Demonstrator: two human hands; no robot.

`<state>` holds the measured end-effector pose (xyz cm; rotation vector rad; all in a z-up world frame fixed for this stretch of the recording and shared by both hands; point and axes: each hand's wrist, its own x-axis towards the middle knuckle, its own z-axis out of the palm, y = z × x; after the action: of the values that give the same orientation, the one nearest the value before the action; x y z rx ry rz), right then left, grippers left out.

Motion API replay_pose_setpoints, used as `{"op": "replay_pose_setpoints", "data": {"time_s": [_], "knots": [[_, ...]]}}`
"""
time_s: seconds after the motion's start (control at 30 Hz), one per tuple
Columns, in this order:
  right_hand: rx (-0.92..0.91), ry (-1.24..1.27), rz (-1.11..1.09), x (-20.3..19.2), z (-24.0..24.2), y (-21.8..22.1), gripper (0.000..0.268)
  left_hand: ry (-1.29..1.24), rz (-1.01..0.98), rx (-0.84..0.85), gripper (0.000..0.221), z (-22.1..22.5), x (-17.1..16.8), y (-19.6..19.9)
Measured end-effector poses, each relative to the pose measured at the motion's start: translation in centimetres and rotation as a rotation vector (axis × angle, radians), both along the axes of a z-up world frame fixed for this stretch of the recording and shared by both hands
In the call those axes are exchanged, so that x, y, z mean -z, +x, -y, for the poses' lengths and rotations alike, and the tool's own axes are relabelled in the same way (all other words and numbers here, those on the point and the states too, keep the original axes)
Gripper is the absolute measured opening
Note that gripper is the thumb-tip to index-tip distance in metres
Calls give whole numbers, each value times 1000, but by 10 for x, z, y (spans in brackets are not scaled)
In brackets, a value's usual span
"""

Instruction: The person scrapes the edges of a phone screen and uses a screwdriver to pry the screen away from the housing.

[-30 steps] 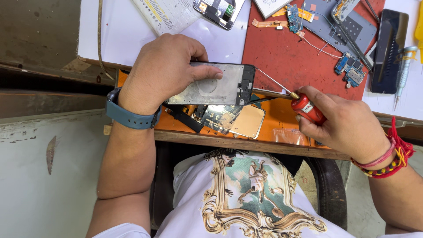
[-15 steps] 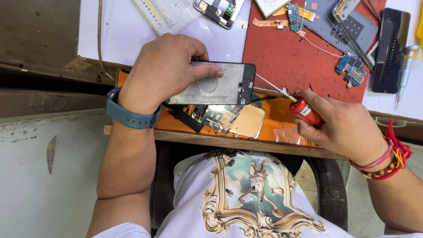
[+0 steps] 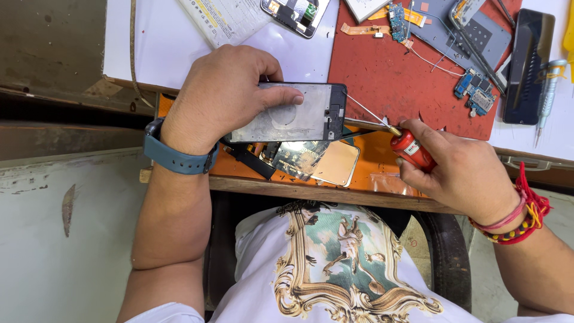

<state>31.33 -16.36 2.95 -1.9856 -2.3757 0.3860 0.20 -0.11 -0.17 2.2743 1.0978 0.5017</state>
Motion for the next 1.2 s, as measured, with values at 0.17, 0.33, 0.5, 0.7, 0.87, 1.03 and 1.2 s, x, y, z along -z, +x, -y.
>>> {"op": "replay_pose_setpoints", "data": {"time_s": [0.17, 0.33, 0.5, 0.7, 0.87, 1.03, 1.2], "knots": [[2, 12, -14, 0, 0, -1, 59, -22, -17, -4, 44, 0, -1, 0], [-20, 16, 5, -1, 0, 0, 60, -29, -17, -7, 44, 1, -1, 1], [-40, 28, 28, -2, 1, -1, 60, -33, -21, -12, 44, 0, -1, 0], [11, 7, 11, -1, 0, -3, 58, -26, -21, -3, 45, -1, 0, 0], [-2, 56, -3, 1, -1, -7, 54, -34, -19, -6, 44, 0, -1, 0], [-2, 72, -40, 1, -1, -10, 55, -44, -30, -12, 44, 1, -2, 1], [20, 49, -43, 1, 1, -12, 59, 2, 19, 14, 41, 2, -5, 2]]}}
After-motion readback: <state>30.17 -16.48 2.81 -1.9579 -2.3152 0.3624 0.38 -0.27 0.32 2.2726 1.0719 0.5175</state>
